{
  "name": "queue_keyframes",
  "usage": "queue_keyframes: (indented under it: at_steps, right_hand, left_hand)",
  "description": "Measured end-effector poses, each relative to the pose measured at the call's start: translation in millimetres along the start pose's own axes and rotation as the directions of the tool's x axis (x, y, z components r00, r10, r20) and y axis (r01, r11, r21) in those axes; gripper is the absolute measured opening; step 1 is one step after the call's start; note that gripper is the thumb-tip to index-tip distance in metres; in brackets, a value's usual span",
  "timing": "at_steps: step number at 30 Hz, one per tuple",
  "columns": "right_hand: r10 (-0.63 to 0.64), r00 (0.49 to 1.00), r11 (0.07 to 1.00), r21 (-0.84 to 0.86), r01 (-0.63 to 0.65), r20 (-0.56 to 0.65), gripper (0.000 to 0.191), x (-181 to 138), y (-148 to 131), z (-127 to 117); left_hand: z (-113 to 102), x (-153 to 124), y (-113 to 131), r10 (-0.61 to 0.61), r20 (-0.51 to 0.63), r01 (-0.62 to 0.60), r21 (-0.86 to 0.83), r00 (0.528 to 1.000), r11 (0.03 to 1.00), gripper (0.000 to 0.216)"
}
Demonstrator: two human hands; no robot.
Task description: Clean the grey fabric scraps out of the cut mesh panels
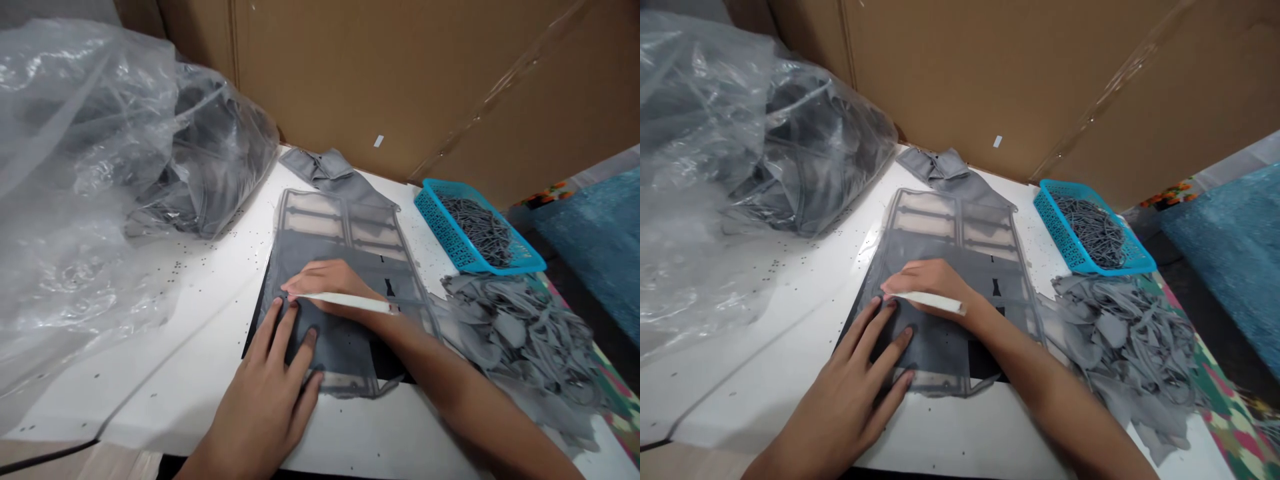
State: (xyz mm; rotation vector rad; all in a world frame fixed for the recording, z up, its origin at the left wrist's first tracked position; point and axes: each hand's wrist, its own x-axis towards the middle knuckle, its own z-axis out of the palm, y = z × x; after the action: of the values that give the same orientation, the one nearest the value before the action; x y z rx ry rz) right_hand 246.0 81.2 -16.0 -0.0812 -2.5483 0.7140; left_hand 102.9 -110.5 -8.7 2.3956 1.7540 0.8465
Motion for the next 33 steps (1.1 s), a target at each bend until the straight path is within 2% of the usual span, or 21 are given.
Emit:
queue_keyframes:
  at_steps: [2, 5, 8, 10, 12, 18, 23, 27, 33]
  right_hand:
    - [0.06, 0.997, 0.997, -0.046, -0.062, -0.053, 0.026, 3.5, -4.7, 4.5]
    - [0.233, 0.964, 0.971, -0.031, -0.238, -0.128, 0.025, 11.4, -12.1, 9.5]
    - [0.439, 0.874, 0.898, 0.124, -0.422, -0.208, 0.017, 16.8, -14.8, 6.7]
    - [0.547, 0.807, 0.835, 0.209, -0.509, -0.221, 0.013, 17.3, -12.8, 0.1]
    - [0.593, 0.782, 0.801, 0.241, -0.548, -0.192, 0.009, 16.4, -8.3, -7.8]
    - [0.542, 0.827, 0.829, 0.257, -0.496, -0.15, 0.007, 16.1, 7.3, -18.0]
    - [0.554, 0.821, 0.817, 0.279, -0.504, -0.138, 0.008, 16.4, 8.0, -15.8]
    - [0.53, 0.837, 0.825, 0.312, -0.471, -0.135, 0.009, 16.1, 7.0, -15.7]
    - [0.397, 0.91, 0.904, 0.224, -0.364, -0.12, 0.01, 14.4, 12.8, -17.8]
  left_hand:
    - [0.6, -0.2, 0.4, 0.004, -0.005, -0.004, 0.0, 1.0, 1.0, 0.04]
    - [1.3, -0.6, 0.8, 0.002, -0.011, -0.002, 0.012, 1.0, 1.0, 0.04]
    - [1.0, -0.9, 0.3, 0.004, 0.003, -0.004, 0.019, 1.0, 1.0, 0.039]
    - [0.0, -0.7, -0.6, 0.016, 0.016, -0.016, 0.02, 1.0, 1.0, 0.039]
    - [-1.3, -0.3, -1.8, 0.025, 0.016, -0.025, 0.025, 1.0, 0.999, 0.039]
    - [-4.3, 1.2, -6.5, 0.047, -0.036, -0.045, 0.041, 0.998, 0.998, 0.037]
    - [-3.4, 1.2, -9.4, 0.063, -0.058, -0.06, 0.046, 0.996, 0.997, 0.036]
    - [-1.4, 0.7, -11.5, 0.051, -0.046, -0.049, 0.048, 0.998, 0.998, 0.036]
    - [0.3, 0.5, -16.3, 0.069, -0.058, -0.066, 0.055, 0.996, 0.996, 0.035]
